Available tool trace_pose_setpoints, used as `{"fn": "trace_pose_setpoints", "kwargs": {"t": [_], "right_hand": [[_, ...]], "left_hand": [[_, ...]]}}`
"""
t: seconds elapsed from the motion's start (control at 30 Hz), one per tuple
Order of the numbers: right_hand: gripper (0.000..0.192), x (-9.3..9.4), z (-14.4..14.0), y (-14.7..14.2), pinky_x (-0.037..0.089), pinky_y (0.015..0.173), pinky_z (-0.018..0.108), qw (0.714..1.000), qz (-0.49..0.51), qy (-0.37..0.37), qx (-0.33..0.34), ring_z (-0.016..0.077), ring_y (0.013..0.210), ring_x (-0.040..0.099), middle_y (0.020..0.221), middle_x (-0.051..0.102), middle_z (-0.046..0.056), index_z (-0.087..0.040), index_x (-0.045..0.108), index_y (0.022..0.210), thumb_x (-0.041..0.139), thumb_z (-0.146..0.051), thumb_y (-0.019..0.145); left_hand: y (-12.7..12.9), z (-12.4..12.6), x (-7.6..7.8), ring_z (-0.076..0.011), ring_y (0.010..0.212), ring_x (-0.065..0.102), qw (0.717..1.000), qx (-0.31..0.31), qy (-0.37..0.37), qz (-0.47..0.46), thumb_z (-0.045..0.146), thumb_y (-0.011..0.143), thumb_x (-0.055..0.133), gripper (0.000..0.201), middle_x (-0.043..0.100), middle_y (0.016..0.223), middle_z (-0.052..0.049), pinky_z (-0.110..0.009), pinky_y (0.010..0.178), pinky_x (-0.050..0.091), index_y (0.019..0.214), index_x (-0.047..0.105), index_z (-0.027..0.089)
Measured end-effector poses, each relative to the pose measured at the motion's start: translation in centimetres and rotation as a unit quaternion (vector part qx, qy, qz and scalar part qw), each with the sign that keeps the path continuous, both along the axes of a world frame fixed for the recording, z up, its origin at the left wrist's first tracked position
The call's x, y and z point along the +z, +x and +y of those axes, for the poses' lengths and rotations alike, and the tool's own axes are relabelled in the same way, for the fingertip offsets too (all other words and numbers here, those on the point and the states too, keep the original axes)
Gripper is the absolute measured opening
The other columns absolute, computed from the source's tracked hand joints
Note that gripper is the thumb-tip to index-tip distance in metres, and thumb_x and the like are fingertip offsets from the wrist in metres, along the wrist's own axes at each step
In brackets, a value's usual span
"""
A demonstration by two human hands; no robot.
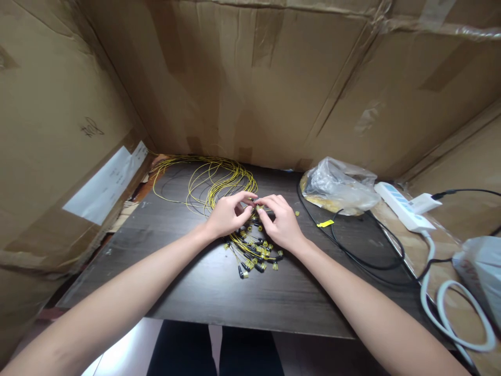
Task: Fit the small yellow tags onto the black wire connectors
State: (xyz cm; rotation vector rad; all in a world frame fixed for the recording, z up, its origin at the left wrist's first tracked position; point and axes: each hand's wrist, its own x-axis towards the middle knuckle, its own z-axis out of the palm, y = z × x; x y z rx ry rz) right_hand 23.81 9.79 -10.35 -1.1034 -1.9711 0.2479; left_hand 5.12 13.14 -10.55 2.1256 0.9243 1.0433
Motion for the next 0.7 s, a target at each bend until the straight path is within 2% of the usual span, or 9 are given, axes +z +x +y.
{"fn": "trace_pose_setpoints", "kwargs": {"t": [0.13, 0.2, 0.27, 0.5, 0.7], "right_hand": [[0.015, -0.3, 0.4, 0.3, 0.049, 0.073, 0.035, 0.987, 0.134, -0.063, -0.056, 0.0232, 0.087, 0.061, 0.097, 0.068, 0.008, -0.02, 0.066, 0.098, 0.055, -0.028, 0.091], [0.016, -0.6, 0.8, 0.5, 0.049, 0.073, 0.034, 0.971, 0.202, -0.098, -0.085, 0.0225, 0.086, 0.061, 0.096, 0.067, 0.008, -0.02, 0.063, 0.096, 0.055, -0.031, 0.089], [0.017, -1.0, 1.1, 0.6, 0.049, 0.072, 0.033, 0.957, 0.245, -0.126, -0.092, 0.0225, 0.088, 0.061, 0.096, 0.066, 0.007, -0.02, 0.061, 0.095, 0.054, -0.033, 0.087], [0.021, -1.4, 1.4, 0.7, 0.05, 0.072, 0.033, 0.952, 0.256, -0.149, -0.079, 0.022, 0.087, 0.062, 0.096, 0.067, 0.007, -0.02, 0.06, 0.098, 0.055, -0.036, 0.086], [0.027, -1.2, 1.4, 0.8, 0.05, 0.072, 0.034, 0.959, 0.232, -0.134, -0.096, 0.0214, 0.079, 0.063, 0.091, 0.07, 0.007, -0.02, 0.063, 0.104, 0.057, -0.041, 0.089]], "left_hand": [[-0.1, 0.0, 0.1, -0.0114, 0.061, 0.064, 0.999, 0.007, 0.033, 0.033, 0.019, 0.085, 0.06, 0.017, 0.073, 0.086, -0.002, -0.023, 0.061, 0.051, 0.101, 0.067, 0.017], [-0.2, -0.1, 0.2, -0.012, 0.062, 0.061, 0.996, 0.01, 0.058, 0.062, 0.02, 0.084, 0.063, 0.01, 0.07, 0.084, -0.002, -0.025, 0.062, 0.049, 0.093, 0.066, 0.017], [-0.3, 0.0, 0.3, -0.0131, 0.065, 0.058, 0.993, 0.006, 0.076, 0.094, 0.023, 0.084, 0.065, 0.011, 0.069, 0.086, -0.002, -0.027, 0.065, 0.047, 0.094, 0.065, 0.017], [-0.2, 0.2, 0.3, -0.0191, 0.079, 0.062, 0.986, -0.009, 0.091, 0.141, 0.028, 0.084, 0.069, 0.02, 0.069, 0.087, -0.004, -0.034, 0.076, 0.049, 0.102, 0.069, 0.019], [-0.3, 0.4, 0.0, -0.0198, 0.078, 0.063, 0.984, -0.01, 0.089, 0.153, 0.025, 0.085, 0.068, 0.02, 0.069, 0.084, -0.003, -0.035, 0.077, 0.049, 0.104, 0.069, 0.019]]}}
